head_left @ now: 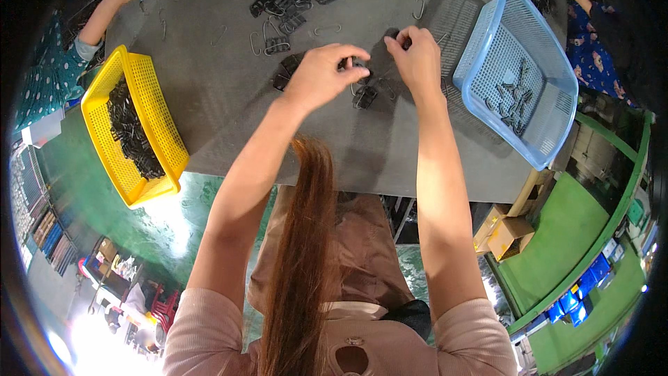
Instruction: The person assembles small black plastic components with metal hooks by hand at a shared workstation. They pick up parts from a pile, attach the hooks, and place the finished items into a yellow basket while coworkers perform similar tasks nearby.
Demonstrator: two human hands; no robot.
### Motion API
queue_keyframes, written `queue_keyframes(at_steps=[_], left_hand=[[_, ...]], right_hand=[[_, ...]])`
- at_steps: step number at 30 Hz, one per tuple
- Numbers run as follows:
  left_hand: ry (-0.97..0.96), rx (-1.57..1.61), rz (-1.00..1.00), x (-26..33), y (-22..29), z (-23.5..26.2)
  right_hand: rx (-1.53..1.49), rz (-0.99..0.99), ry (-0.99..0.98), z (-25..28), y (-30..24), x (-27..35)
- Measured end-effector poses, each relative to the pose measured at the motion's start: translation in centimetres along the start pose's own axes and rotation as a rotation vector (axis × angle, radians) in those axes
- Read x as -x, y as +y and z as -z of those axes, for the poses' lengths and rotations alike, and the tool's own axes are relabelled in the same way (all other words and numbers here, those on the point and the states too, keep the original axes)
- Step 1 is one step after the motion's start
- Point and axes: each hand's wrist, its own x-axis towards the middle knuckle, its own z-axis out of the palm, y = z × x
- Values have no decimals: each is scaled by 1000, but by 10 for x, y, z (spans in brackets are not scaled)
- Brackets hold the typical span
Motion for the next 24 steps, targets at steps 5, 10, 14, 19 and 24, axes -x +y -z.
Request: queue_keyframes(at_steps=[5,10,14,19,24], left_hand=[[154,-229,-221,4,-18,-7],[-257,1058,107,22,-28,33],[-233,1334,36,36,-32,36],[-39,1370,71,54,-46,39],[356,456,249,72,-38,32]], right_hand=[[-1039,-368,-251,28,10,48],[-1717,-168,-525,30,25,79],[-451,65,-323,2,12,72],[22,235,-254,12,-17,72],[-22,86,-190,33,-20,62]])
